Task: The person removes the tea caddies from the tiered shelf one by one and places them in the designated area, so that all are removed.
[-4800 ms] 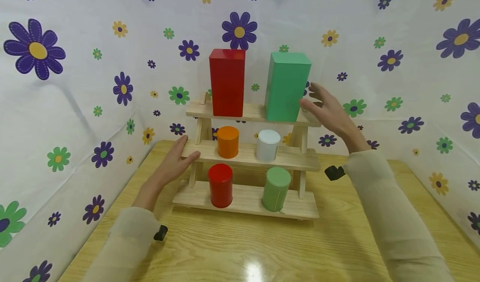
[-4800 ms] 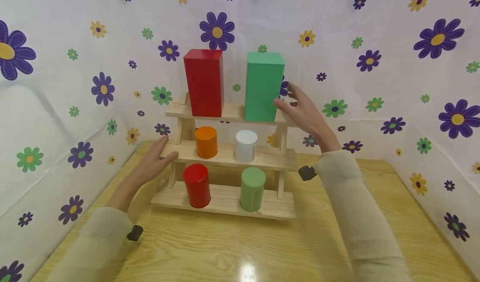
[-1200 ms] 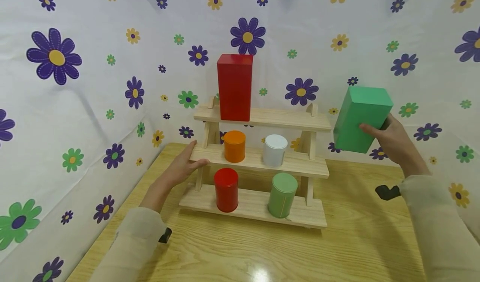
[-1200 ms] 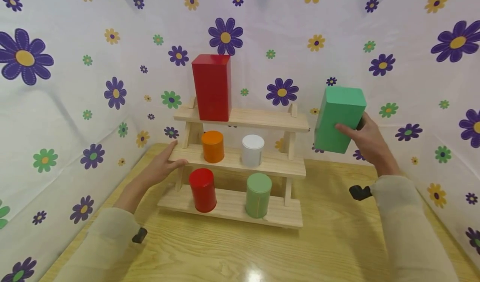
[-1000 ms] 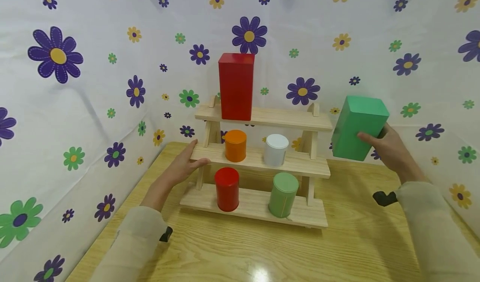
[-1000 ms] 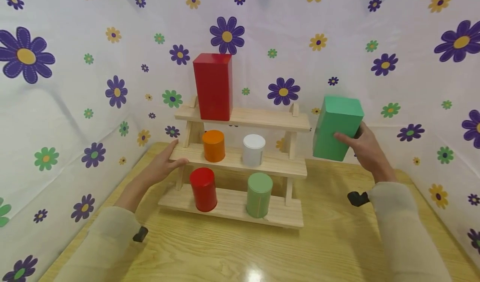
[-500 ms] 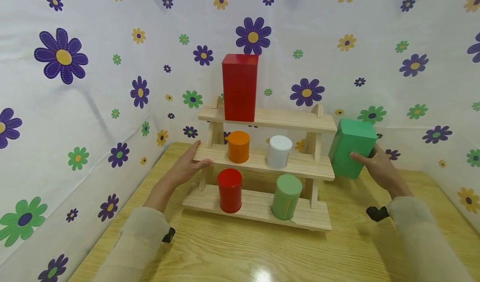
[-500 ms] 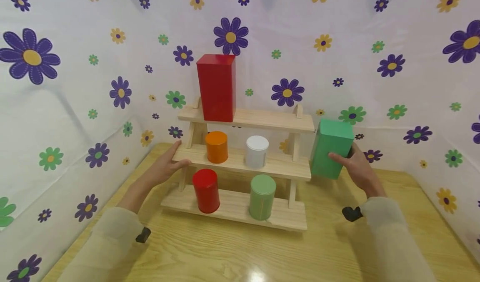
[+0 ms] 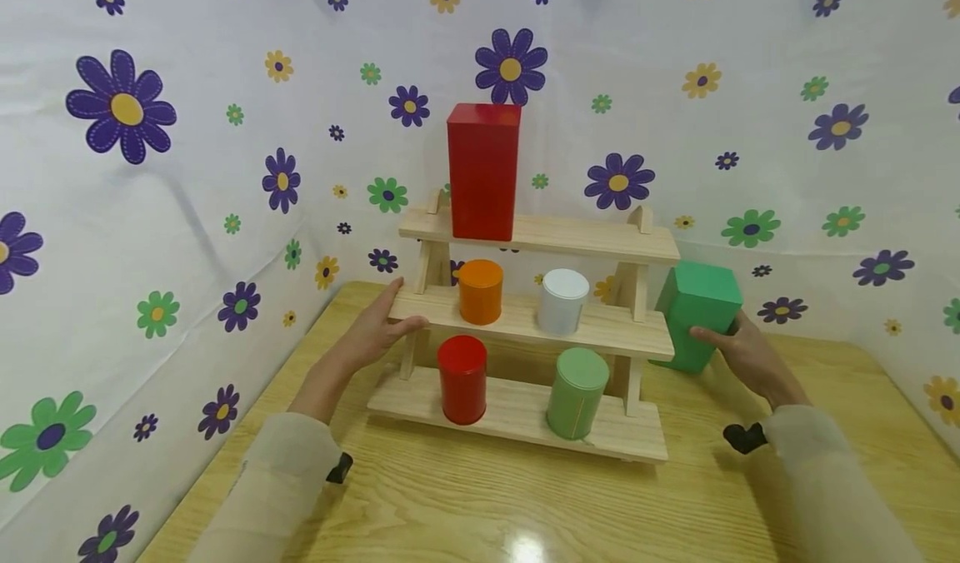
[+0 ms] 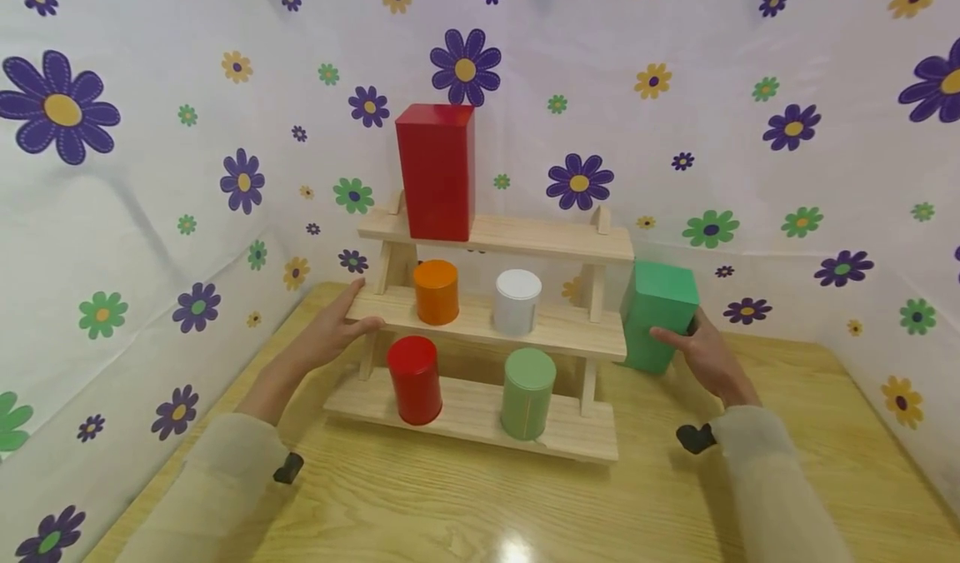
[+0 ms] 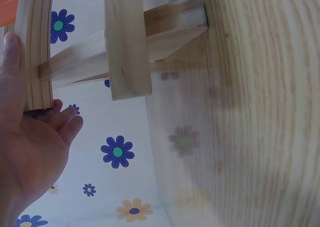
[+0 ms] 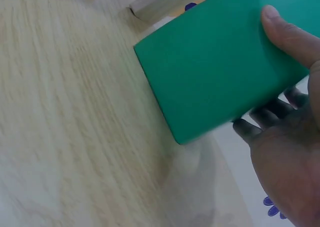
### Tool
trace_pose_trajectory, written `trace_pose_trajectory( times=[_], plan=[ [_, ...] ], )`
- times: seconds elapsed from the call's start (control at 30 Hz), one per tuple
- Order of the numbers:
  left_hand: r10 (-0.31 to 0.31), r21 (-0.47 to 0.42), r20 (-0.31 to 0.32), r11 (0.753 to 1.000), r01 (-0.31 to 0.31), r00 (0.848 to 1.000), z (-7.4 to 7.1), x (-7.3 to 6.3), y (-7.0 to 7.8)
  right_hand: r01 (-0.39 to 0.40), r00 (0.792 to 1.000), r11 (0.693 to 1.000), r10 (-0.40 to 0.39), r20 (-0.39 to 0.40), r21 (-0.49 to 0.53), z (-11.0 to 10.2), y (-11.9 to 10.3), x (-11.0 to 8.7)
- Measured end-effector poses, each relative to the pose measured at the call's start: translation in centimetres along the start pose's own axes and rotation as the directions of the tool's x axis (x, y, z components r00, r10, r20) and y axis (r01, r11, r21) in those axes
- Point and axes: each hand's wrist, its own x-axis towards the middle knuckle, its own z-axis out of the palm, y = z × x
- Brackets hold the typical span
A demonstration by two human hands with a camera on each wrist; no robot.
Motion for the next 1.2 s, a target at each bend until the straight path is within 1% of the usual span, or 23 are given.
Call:
trace_pose_trajectory(
  times=[0.07, 0.3, 0.5, 0.7, 0.8, 0.87, 0.93, 1.07, 1.2],
  plan=[
    [-0.002, 0.001, -0.002, 1.000, 0.002, 1.000, 0.0, 0.0, 0.0, 0.009, 1.000, 0.999, -0.010, 0.014, 0.034, -0.1, 0.2, 0.0],
    [-0.010, -0.003, 0.005, 1.000, 0.010, 1.000, 0.0, 0.0, 0.1, 0.014, 0.998, 0.997, -0.018, 0.061, 0.080, -0.4, 0.3, 0.0],
    [-0.016, 0.010, 0.006, 1.000, 0.016, 1.000, -0.1, 0.1, 0.1, 0.036, 0.997, 0.996, -0.041, 0.063, 0.080, -0.3, 0.5, -0.1],
    [-0.011, 0.002, 0.009, 1.000, 0.011, 1.000, 0.0, -0.1, 0.3, 0.022, 0.997, 0.991, -0.031, 0.066, 0.134, -0.4, 0.6, 0.0],
    [-0.003, -0.014, 0.014, 1.000, 0.003, 1.000, 0.1, -0.2, 0.3, 0.037, 0.997, 0.993, -0.044, 0.056, 0.116, -0.7, 0.2, -0.2],
    [0.001, -0.025, 0.016, 1.000, -0.001, 1.000, 0.1, -0.4, 0.4, 0.039, 0.999, 0.997, -0.042, 0.032, 0.074, -1.1, -0.7, -0.3],
    [0.004, -0.035, 0.015, 0.999, -0.003, 1.000, 0.2, -0.4, 0.4, 0.026, 1.000, 1.000, -0.026, 0.005, -0.009, -1.8, -1.8, -0.5],
    [0.004, -0.035, 0.016, 0.999, -0.003, 1.000, 0.1, -0.4, 0.4, -0.009, 0.999, 0.989, 0.002, -0.051, -0.146, -3.1, -4.8, -0.7],
    [0.007, -0.028, 0.015, 1.000, -0.006, 1.000, -0.1, -0.2, 0.4, 0.008, 0.997, 0.990, -0.018, -0.069, -0.143, -4.1, -7.9, -0.6]
  ],
)
